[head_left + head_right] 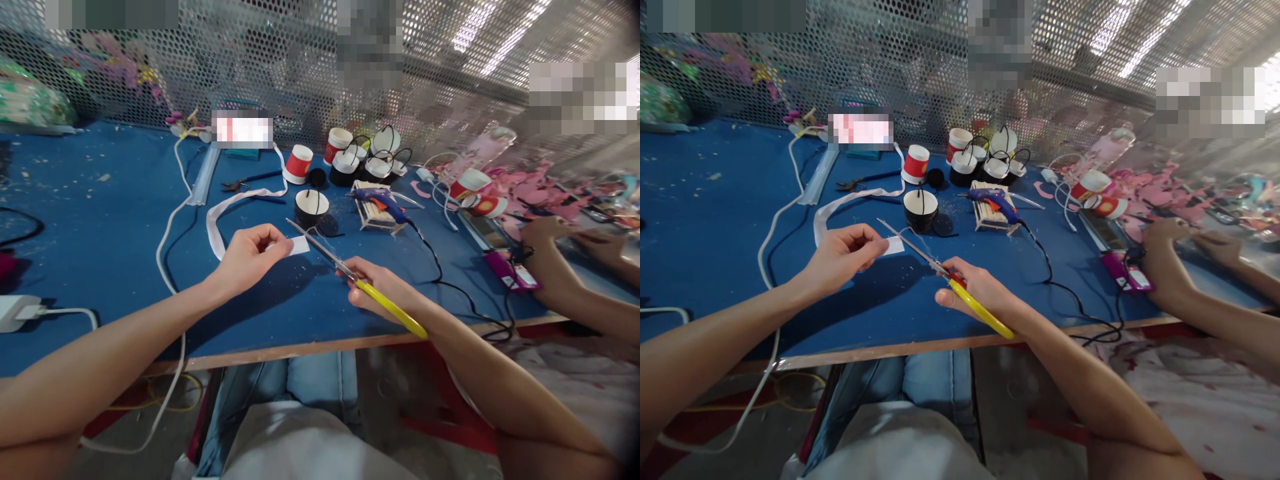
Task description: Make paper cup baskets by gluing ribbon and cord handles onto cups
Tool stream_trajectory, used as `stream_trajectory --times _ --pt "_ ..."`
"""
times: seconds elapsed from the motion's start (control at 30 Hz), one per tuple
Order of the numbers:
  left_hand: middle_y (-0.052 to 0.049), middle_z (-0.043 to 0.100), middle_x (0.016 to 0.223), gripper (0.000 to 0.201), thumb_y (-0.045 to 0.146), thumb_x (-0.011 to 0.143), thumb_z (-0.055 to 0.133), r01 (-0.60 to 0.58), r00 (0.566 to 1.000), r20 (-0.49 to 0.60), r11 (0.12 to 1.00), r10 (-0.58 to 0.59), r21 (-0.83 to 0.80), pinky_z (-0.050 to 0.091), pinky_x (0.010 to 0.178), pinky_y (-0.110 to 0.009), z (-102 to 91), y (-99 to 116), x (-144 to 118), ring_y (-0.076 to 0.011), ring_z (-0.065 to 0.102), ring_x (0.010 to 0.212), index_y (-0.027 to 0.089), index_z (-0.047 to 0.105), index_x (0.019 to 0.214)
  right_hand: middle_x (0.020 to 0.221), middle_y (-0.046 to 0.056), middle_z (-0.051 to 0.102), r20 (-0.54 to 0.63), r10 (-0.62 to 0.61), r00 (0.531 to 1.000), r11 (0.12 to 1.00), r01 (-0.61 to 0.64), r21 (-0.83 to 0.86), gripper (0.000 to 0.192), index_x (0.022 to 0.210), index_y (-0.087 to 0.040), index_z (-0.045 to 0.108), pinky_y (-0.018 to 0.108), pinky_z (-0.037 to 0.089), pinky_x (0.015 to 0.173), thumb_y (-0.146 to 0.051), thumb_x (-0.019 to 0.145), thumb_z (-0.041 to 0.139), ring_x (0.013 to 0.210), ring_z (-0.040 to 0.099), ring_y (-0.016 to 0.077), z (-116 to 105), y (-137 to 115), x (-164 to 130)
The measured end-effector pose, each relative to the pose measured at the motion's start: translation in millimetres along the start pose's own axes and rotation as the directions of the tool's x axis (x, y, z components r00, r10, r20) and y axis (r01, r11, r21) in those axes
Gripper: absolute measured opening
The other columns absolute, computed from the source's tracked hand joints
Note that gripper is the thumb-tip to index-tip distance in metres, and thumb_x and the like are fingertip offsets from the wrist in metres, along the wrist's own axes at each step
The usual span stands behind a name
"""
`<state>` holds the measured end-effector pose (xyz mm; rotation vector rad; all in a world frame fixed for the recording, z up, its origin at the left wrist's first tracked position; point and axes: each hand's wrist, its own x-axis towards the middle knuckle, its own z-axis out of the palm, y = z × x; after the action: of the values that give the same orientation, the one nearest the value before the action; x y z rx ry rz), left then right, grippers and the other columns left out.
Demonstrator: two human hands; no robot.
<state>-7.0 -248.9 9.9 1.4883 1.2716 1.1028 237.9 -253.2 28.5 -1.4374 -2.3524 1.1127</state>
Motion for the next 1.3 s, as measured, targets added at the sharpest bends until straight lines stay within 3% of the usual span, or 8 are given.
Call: stream_trajectory --times 0.4,0.6,0.77,0.93,1.03,1.13,1.23,1.3 --pt "0.005 0.044 0.05 0.021 0.032 0.076 0.06 0.002 1.0 -0.005 1.0 -0.002 0.017 0.028 0.042 -0.021 -1.5 -1.6 2.5 -0.0057 0.035 0.044 0.017 0.053 0.065 0.064 -0.004 0.045 -0.08 0.033 0.996 0.998 -0.028 0.055 0.037 0.101 -0.018 0.052 0.021 0.033 0.051 -0.046 0.076 0.055 0.053 0.037 0.0085 3.1 15.8 0.1" --pt "0.003 0.05 0.056 0.017 0.032 0.079 0.058 -0.057 0.995 -0.089 0.998 0.054 -0.024 0.035 0.048 -0.02 -5.9 -4.2 6.6 -0.0072 0.044 0.05 0.017 0.056 0.072 0.079 0.0 0.054 -0.096 0.027 0.995 0.98 -0.046 -0.193 0.059 0.114 -0.019 0.045 0.026 0.042 0.064 -0.051 0.069 0.065 0.067 0.049 0.0138 -4.9 14.7 -4.7" --pt "0.003 0.05 0.056 0.016 0.034 0.079 0.057 -0.12 0.966 -0.213 0.983 0.149 0.142 0.034 0.048 -0.02 -17.8 -4.5 14.4 -0.0085 0.044 0.051 0.019 0.06 0.077 0.1 0.009 0.057 -0.17 0.086 0.982 0.883 -0.154 -0.443 0.056 0.117 -0.02 0.05 0.035 0.044 0.079 -0.049 0.072 0.065 0.093 0.055 0.024 -6.4 26.8 -0.2" --pt "0.0 0.06 0.068 0.017 0.031 0.081 0.055 -0.25 0.956 -0.038 0.876 0.291 0.413 0.038 0.056 -0.023 -16.7 -6.0 30.9 -0.0114 0.051 0.06 0.017 0.065 0.078 0.11 0.014 0.058 -0.036 0.027 0.999 0.795 -0.043 -0.605 0.052 0.129 -0.017 0.048 0.038 0.042 0.086 -0.033 0.081 0.058 0.105 0.053 0.0281 -21.0 39.6 5.7" --pt "-0.003 0.061 0.076 0.017 0.027 0.082 0.054 -0.463 0.878 0.143 0.735 0.457 0.496 0.04 0.063 -0.024 -7.3 -6.1 46.4 -0.0131 0.054 0.068 0.016 0.066 0.078 0.103 0.014 0.061 -0.057 -0.014 0.998 0.776 -0.024 -0.63 0.046 0.123 -0.018 0.055 0.039 0.045 0.077 -0.04 0.083 0.055 0.093 0.058 0.0287 -31.6 27.4 16.9" --pt "-0.003 0.06 0.075 0.013 0.027 0.08 0.059 -0.567 0.805 0.212 0.615 0.554 0.548 0.04 0.063 -0.025 5.1 -5.7 62.2 -0.014 0.055 0.069 0.015 0.064 0.077 0.104 0.011 0.06 -0.262 -0.253 0.931 0.867 0.099 -0.488 0.044 0.12 -0.017 0.056 0.034 0.046 0.077 -0.042 0.084 0.053 0.089 0.059 0.0224 -29.7 10.6 42.8" --pt "-0.001 0.06 0.072 0.011 0.025 0.077 0.064 -0.566 0.795 0.192 0.591 0.575 0.575 0.038 0.059 -0.024 15.6 -6.7 73.9 -0.0127 0.052 0.064 0.015 0.06 0.075 0.114 0.013 0.054 -0.448 -0.397 0.801 0.894 0.228 -0.385 0.043 0.116 -0.014 0.056 0.032 0.047 0.078 -0.036 0.079 0.062 0.097 0.056 0.0214 -18.6 2.8 75.3" --pt "-0.001 0.061 0.071 0.011 0.025 0.077 0.064 -0.559 0.792 0.175 0.58 0.585 0.592 0.037 0.058 -0.024 19.5 -8.6 79.0 -0.0126 0.052 0.063 0.015 0.059 0.075 0.117 0.012 0.052 -0.465 -0.424 0.777 0.896 0.287 -0.338 0.036 0.108 -0.014 0.058 0.031 0.047 0.077 -0.029 0.076 0.065 0.096 0.055 0.0202 -12.3 3.6 92.6"
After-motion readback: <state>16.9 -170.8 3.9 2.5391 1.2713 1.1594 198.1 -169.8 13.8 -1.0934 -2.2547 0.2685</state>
